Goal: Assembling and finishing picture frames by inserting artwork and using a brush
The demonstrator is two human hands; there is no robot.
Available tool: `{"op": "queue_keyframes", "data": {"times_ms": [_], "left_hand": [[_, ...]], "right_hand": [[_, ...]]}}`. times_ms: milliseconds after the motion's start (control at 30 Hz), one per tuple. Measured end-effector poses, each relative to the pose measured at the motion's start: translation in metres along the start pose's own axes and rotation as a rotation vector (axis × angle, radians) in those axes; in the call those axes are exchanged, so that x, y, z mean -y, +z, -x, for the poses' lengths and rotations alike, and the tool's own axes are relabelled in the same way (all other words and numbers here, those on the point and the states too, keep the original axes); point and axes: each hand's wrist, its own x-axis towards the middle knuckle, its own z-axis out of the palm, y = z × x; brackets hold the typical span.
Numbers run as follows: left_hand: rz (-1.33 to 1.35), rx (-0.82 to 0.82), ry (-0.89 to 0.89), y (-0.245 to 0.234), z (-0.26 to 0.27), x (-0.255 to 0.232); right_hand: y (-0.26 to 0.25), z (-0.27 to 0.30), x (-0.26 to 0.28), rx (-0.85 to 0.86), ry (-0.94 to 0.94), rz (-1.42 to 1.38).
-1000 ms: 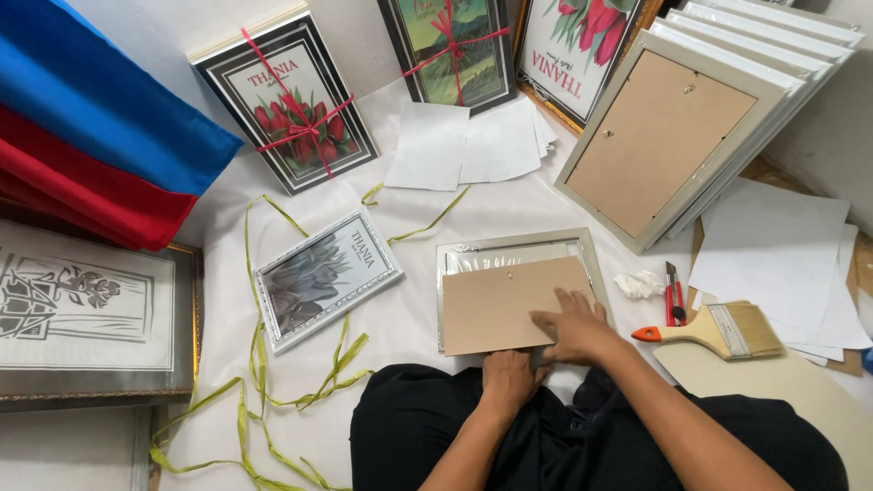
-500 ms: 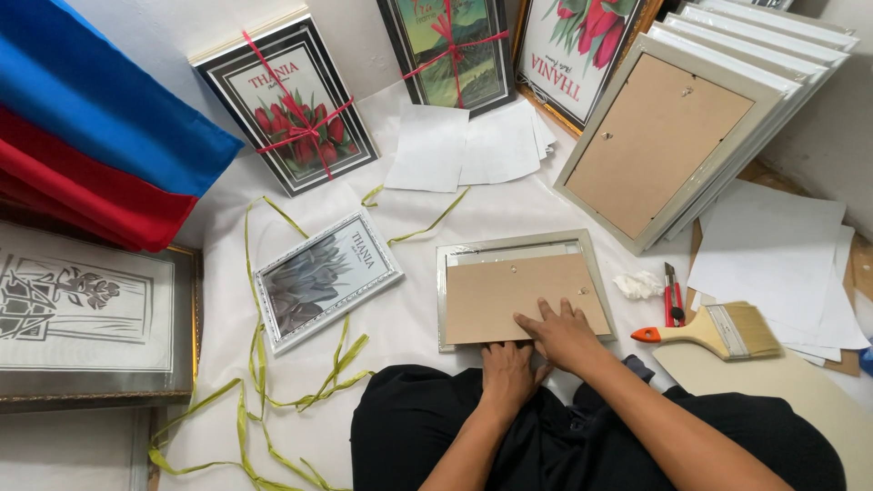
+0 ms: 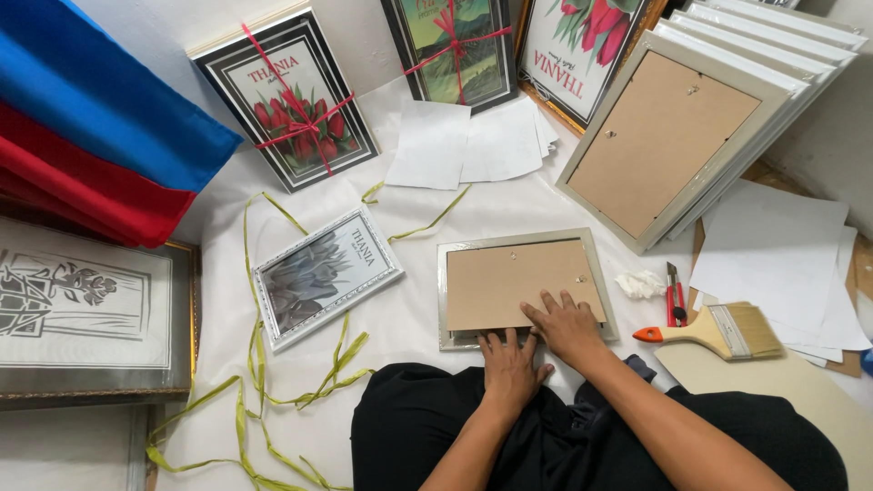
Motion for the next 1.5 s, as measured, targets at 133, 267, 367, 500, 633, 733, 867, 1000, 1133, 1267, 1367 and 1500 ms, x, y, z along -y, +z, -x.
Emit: {"op": "queue_keyframes", "data": {"times_ms": [133, 267, 367, 500, 633, 733, 867, 1000, 1133, 1267, 1367, 1500], "left_hand": [[0.011, 0.011, -0.004, -0.001, 0.0, -0.001], [0.02, 0.026, -0.011, 0.003, 0.0, -0.002], [0.012, 0.028, -0.022, 0.005, -0.001, -0.002], [0.039, -0.05, -0.015, 0.018, 0.001, -0.001], [0.057, -0.056, -0.031, 0.02, 0.001, -0.001], [0.054, -0.037, -0.044, 0.02, 0.002, -0.002], [0.033, -0.031, -0.063, 0.014, 0.004, -0.005], [0.013, -0.115, -0.053, 0.018, 0.007, -0.004], [-0.013, -0.081, -0.062, 0.025, 0.006, -0.003], [-0.06, -0.103, -0.072, 0.018, 0.007, -0.004], [-0.088, -0.093, -0.101, 0.009, 0.004, -0.004], [-0.069, -0.116, -0.105, 0.007, 0.003, -0.003]], "right_hand": [[-0.002, 0.001, -0.002, -0.049, -0.024, 0.019], [-0.002, 0.002, -0.003, -0.145, -0.05, 0.052], [-0.005, 0.004, -0.003, -0.163, -0.052, 0.044], [-0.005, 0.004, -0.004, -0.179, -0.052, 0.05], [-0.01, 0.003, -0.002, -0.093, -0.033, 0.023], [-0.004, 0.004, -0.002, -0.16, -0.053, 0.085], [-0.007, 0.003, -0.001, -0.109, -0.042, 0.084], [-0.007, 0.003, 0.001, -0.1, -0.035, 0.085], [-0.009, 0.003, 0.001, -0.11, -0.031, 0.051], [-0.01, 0.003, 0.001, -0.085, -0.034, 0.047], [-0.011, 0.003, 0.002, -0.112, -0.037, 0.04], [-0.008, 0.005, 0.001, -0.2, -0.048, 0.074]]}}
